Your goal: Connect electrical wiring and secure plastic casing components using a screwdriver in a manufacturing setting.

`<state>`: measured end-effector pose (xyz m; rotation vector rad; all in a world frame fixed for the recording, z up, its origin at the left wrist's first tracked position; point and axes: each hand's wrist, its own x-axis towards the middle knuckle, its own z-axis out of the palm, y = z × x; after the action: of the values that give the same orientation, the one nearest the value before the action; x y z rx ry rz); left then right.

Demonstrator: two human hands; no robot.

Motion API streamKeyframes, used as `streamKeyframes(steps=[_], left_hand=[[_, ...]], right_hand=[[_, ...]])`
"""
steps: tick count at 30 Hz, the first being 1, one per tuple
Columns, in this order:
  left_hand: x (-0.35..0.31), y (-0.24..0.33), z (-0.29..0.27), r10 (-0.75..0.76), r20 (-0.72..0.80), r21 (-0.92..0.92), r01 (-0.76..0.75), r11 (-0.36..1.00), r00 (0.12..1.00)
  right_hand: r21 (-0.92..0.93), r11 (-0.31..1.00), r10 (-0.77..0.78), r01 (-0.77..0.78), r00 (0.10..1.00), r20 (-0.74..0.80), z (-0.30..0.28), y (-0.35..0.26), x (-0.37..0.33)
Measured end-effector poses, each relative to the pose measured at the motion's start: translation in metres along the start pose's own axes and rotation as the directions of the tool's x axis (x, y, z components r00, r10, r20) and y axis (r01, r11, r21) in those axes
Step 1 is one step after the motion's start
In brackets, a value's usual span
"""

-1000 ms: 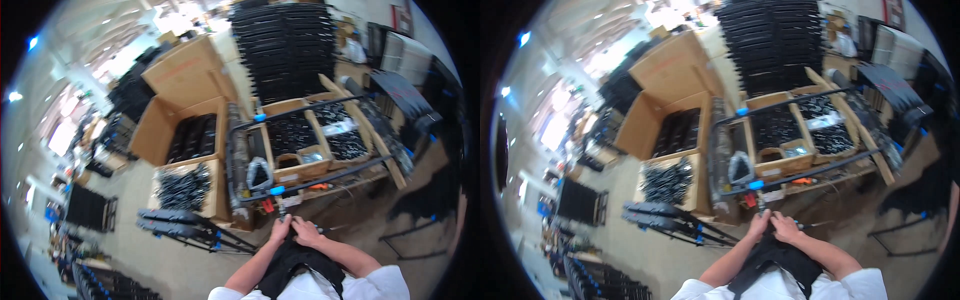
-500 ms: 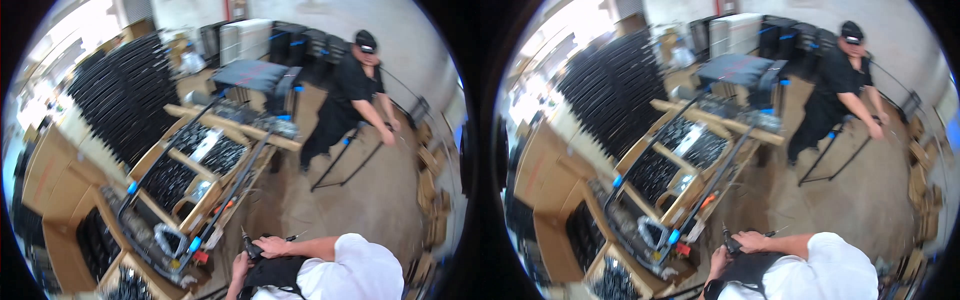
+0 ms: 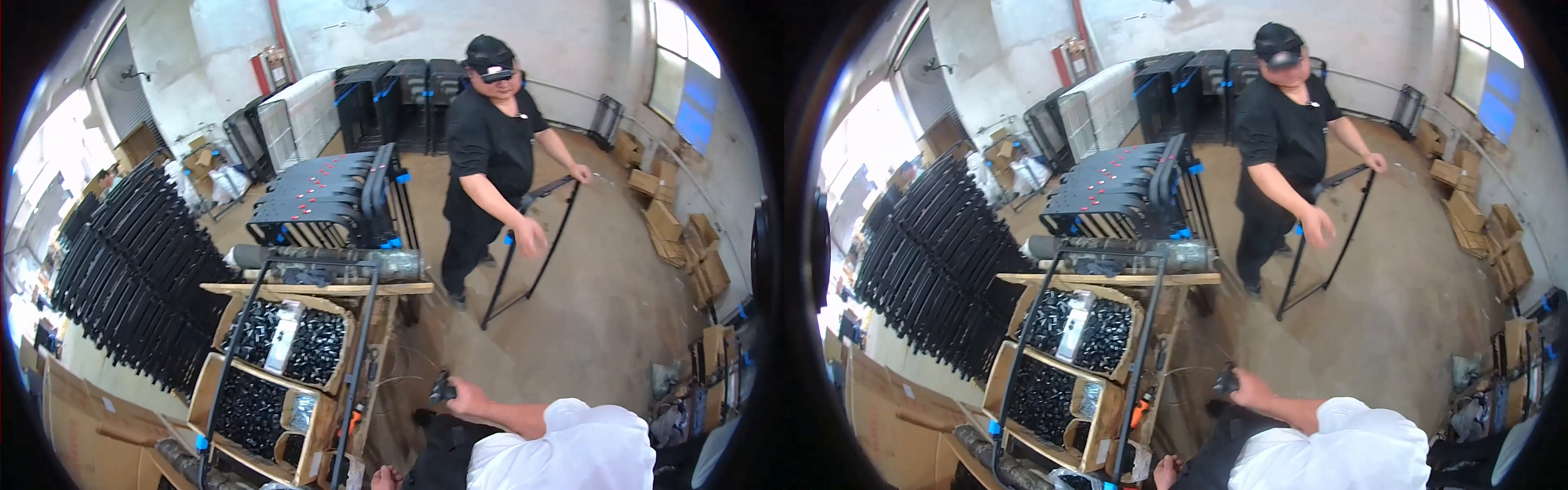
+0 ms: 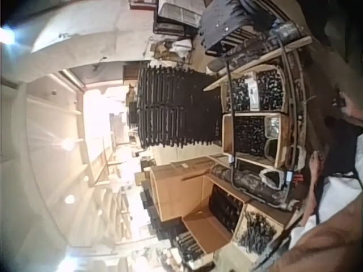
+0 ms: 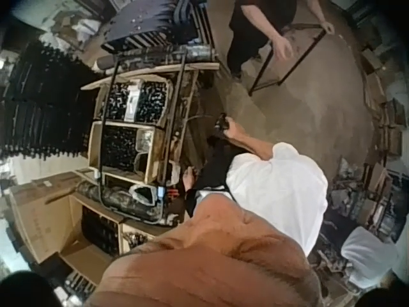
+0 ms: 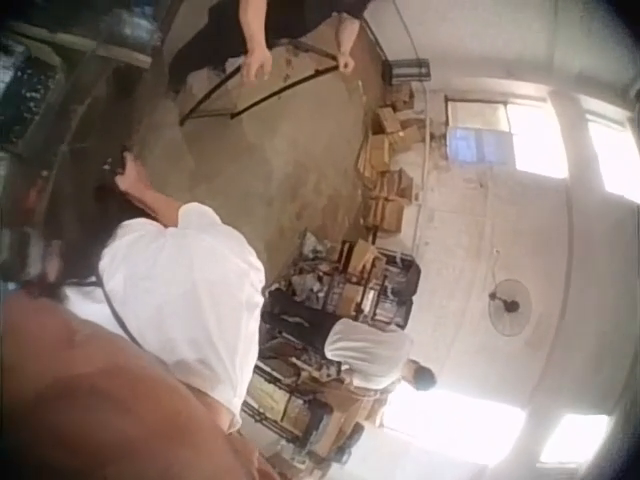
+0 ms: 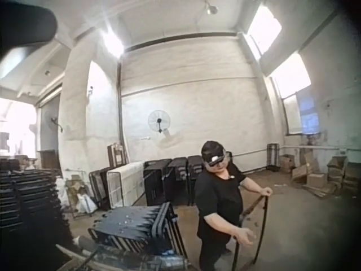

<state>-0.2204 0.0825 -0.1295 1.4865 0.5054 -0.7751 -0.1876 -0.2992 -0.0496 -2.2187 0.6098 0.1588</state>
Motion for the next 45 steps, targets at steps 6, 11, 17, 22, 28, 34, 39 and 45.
streamKeyframes(steps=[6, 11, 17, 22, 28, 34, 39, 45], left_hand=[[0.048, 0.041, 0.047, 0.008, -0.001, -0.152, -0.008, 0.988, 1.000], [0.060, 0.115, 0.089, 0.052, 0.002, 0.274, -0.051, 0.960, 0.999], [0.064, 0.162, 0.098, 0.083, -0.095, 0.469, -0.029, 0.883, 0.992], [0.052, 0.187, 0.105, 0.094, 0.026, 0.427, -0.096, 0.899, 0.995], [0.045, 0.233, 0.116, 0.195, 0.261, 0.452, -0.298, 0.841, 0.946], [0.043, 0.295, 0.118, 0.202, 0.285, 0.380, -0.304, 0.874, 0.937], [0.074, 0.331, 0.104, 0.502, 0.065, 0.546, -0.452, 0.706, 0.863], [0.186, 0.342, 0.020, 0.722, -0.070, 0.902, -0.266, 0.341, 0.689]], right_hand=[[0.142, 0.930, 0.366, -0.338, 0.886, -0.285, -0.035, 0.048, 0.091], [0.523, 0.829, 0.435, -0.199, 0.817, -0.378, -0.076, 0.134, 0.170], [0.650, 0.711, 0.571, -0.269, 0.761, -0.309, -0.138, 0.126, 0.219], [0.769, 0.616, 0.587, -0.171, 0.751, -0.303, -0.180, 0.143, 0.251], [0.491, 0.871, 0.379, -0.001, 0.638, -0.671, -0.265, 0.214, 0.285], [0.139, 0.981, 0.188, -0.132, 0.520, -0.833, -0.354, 0.173, 0.270], [-0.545, 0.814, -0.400, -0.203, 0.485, -0.778, -0.331, 0.032, 0.196], [0.008, 0.944, -0.304, 0.331, 0.876, -0.374, -0.190, -0.059, 0.186]])
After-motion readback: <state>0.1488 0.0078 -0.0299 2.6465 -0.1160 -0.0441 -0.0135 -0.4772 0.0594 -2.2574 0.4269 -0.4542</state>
